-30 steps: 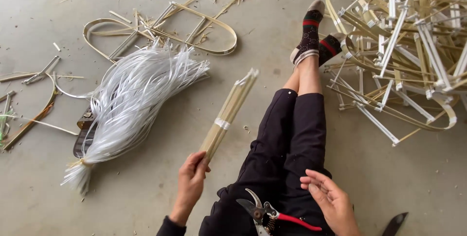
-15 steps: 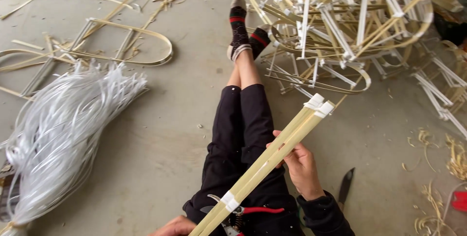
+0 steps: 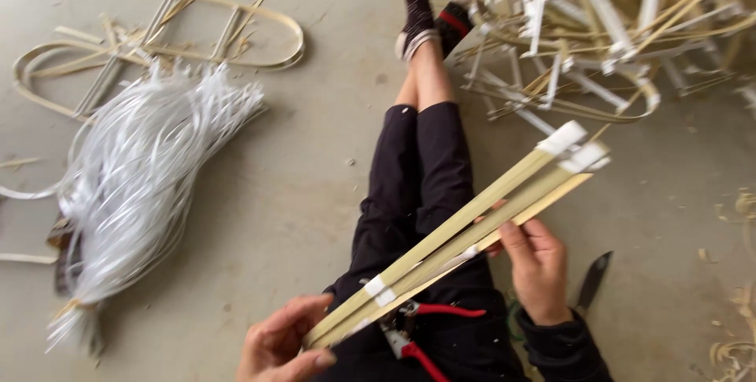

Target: Cutting and assembling bamboo strips to create structures, likely lanterns or baskets.

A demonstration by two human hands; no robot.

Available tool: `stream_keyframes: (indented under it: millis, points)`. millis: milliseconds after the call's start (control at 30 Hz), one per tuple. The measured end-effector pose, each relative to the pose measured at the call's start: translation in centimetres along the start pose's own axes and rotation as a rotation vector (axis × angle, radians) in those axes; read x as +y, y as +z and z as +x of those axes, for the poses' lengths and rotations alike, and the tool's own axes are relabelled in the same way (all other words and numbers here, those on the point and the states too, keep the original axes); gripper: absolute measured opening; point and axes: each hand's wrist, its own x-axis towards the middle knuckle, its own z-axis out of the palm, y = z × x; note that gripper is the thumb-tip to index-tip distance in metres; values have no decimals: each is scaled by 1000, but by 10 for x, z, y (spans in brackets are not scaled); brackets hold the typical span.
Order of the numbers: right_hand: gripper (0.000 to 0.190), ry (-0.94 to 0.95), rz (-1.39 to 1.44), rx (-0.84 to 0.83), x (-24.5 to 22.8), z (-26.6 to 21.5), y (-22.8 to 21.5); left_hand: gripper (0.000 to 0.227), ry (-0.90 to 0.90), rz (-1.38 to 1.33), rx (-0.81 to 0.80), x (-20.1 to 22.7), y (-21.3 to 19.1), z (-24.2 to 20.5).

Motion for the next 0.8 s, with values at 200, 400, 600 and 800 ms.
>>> stream_keyframes:
  millis: [200,400,600,800]
  points:
    - [35,-36,28,24,-12,-28,-7,40,116,157,238,30,21,25]
    - [26,-83,461,-159,-22,-53,-12,37,-151,144,217,-23,16,38]
    - [33,20,607,-264,-34,-54,-8,42,-334,-18,52,-36,27,39]
    - [30,7,692,-372,-40,-54,9,49,-356,32,-41,-45,19,40]
